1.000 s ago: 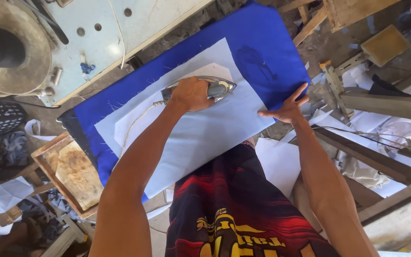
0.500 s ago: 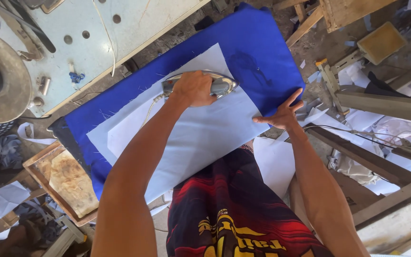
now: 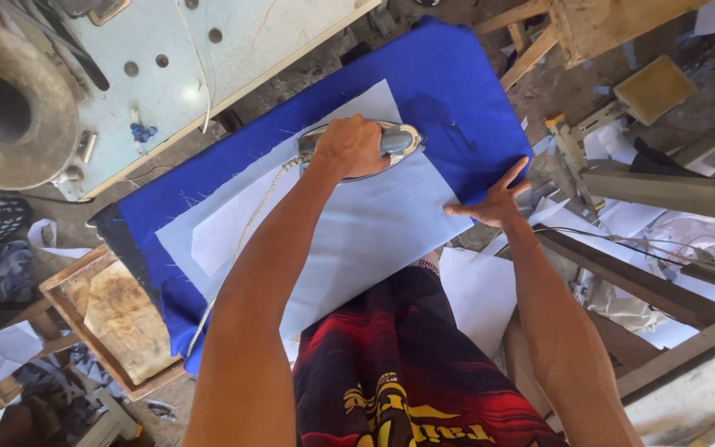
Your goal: The person irons a piece of white fabric placed on a blue ironing board using a silver electric iron. They move the iron back and forth across the fabric while holding it steady with their other hand.
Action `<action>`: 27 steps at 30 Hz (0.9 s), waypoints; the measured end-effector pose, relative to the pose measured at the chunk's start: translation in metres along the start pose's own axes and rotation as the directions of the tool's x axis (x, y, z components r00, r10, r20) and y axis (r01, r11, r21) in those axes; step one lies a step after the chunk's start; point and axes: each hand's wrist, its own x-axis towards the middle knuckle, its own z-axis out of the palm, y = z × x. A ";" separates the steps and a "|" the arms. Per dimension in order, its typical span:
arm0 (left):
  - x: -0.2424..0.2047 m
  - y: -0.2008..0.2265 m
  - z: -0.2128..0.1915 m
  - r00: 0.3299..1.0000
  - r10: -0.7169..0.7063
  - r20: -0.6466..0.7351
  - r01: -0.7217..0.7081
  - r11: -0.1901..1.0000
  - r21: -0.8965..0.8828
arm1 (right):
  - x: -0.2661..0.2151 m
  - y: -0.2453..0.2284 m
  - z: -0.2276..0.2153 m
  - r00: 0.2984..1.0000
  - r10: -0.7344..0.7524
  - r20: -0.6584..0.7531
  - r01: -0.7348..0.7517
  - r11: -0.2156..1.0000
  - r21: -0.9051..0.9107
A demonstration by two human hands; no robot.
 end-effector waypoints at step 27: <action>-0.070 -0.035 0.005 0.983 -0.155 0.103 0.162 0.984 -0.068 | -0.016 -0.031 -0.020 0.986 0.073 0.148 -0.058 0.993 -0.105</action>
